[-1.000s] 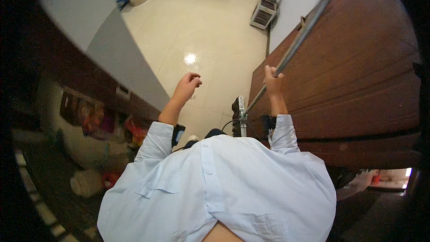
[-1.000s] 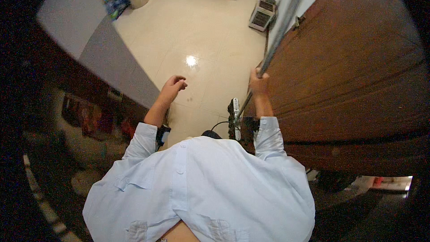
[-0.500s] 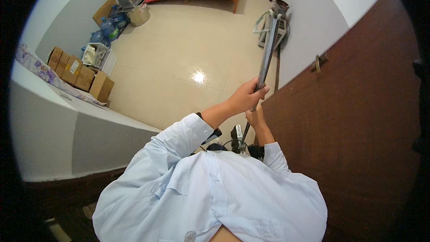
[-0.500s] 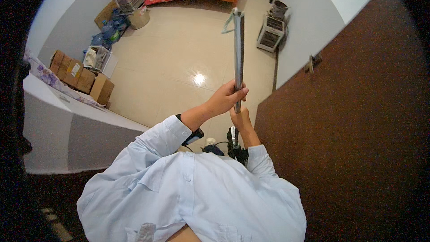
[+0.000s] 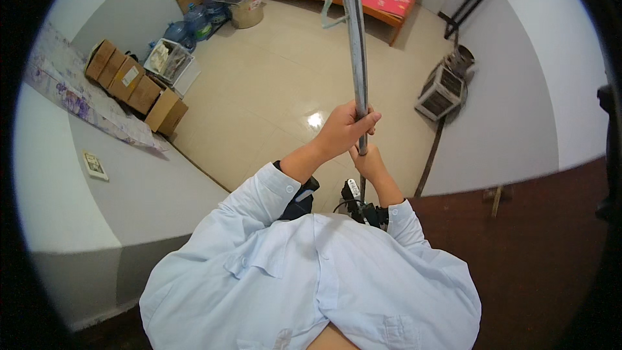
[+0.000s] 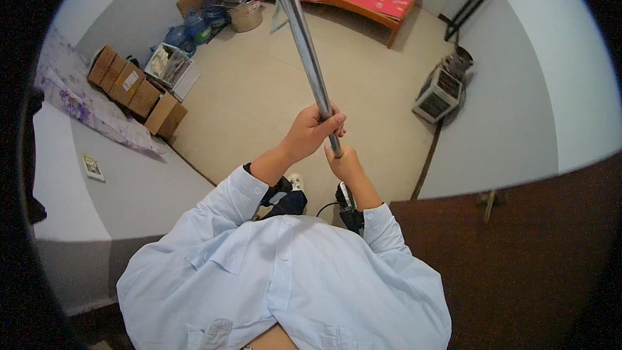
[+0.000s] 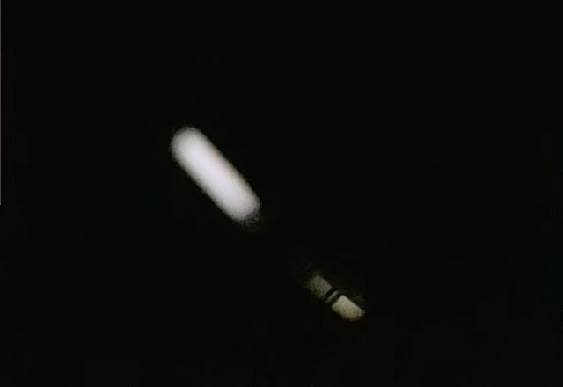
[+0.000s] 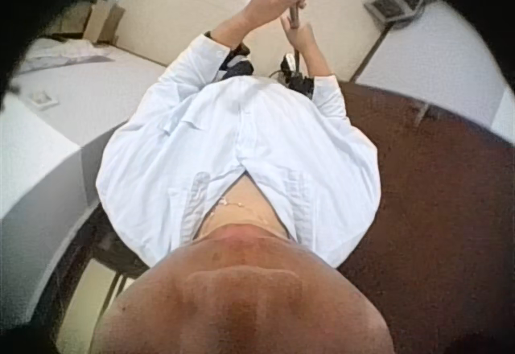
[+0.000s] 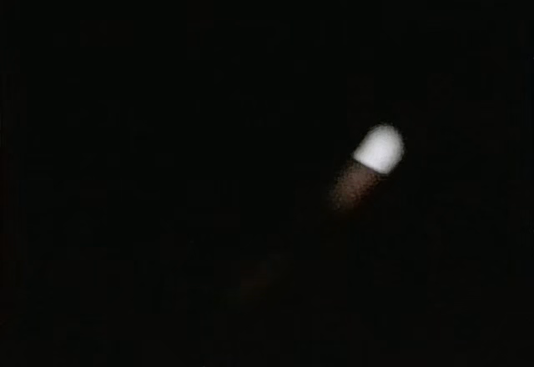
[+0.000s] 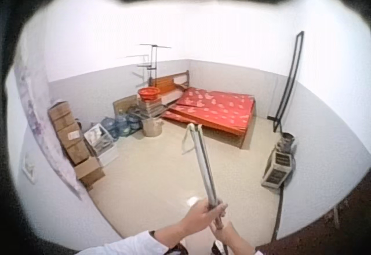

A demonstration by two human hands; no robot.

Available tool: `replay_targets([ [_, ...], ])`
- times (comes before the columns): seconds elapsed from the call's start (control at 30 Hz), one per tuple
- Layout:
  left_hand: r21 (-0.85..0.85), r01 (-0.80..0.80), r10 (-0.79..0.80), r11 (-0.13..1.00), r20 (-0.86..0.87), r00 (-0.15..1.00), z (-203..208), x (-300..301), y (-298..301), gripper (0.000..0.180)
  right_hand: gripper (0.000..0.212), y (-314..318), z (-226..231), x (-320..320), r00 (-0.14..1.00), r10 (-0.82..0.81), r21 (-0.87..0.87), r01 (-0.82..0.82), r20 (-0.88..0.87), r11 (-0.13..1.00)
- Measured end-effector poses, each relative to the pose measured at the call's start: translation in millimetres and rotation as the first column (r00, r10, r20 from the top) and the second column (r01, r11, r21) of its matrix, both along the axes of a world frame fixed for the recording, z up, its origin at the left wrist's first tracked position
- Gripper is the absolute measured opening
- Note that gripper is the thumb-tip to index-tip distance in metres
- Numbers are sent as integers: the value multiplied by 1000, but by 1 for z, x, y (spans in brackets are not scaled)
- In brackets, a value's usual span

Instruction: The person mops a tiled floor with a string mop, moving back and forth across the room and around obstacles such as boxes, a bed, and a heater. The person adjusts grip and direction to cover different areas.

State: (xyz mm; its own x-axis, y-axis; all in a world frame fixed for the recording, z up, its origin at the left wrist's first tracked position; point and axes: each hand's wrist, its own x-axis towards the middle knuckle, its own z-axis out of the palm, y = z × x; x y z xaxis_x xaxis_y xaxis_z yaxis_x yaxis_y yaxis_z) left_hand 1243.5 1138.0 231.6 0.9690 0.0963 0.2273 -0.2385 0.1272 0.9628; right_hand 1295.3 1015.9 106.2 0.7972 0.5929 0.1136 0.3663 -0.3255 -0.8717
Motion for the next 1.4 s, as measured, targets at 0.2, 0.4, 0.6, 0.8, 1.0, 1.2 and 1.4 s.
replay_targets([
  [0.2, -69, -159, 161, 985, 33, 986, 12, 63, 116, 10, 29, 119, 32, 87, 974, 207, -16, -207, 93, 978],
  [0.4, -41, -385, 381, 922, 268, 885, 52, 114, 229, 11, 29, 253, 97, 176, 903, 420, -276, -382, 89, 882],
  [0.6, 224, -595, 520, 772, 317, 793, 71, 145, 297, 12, 26, 359, 111, 249, 777, 607, -107, -598, 164, 794],
  [0.8, 209, -732, 677, 649, 280, 680, 20, 181, 354, 17, 15, 486, 37, 323, 594, 708, -161, -711, 382, 684],
  [1.0, 334, -716, 730, 613, 109, 675, -104, 221, 379, 18, 13, 536, -88, 337, 577, 739, -166, -738, 347, 654],
  [1.2, 487, -781, 896, 391, -6, 445, -188, 253, 396, 15, 29, 521, -133, 315, 367, 494, 260, -529, -788, 808],
  [1.4, 704, -604, 921, 375, -208, 330, -188, 236, 397, 12, 34, 507, -125, 313, -92, 242, 258, -439, -966, 861],
])
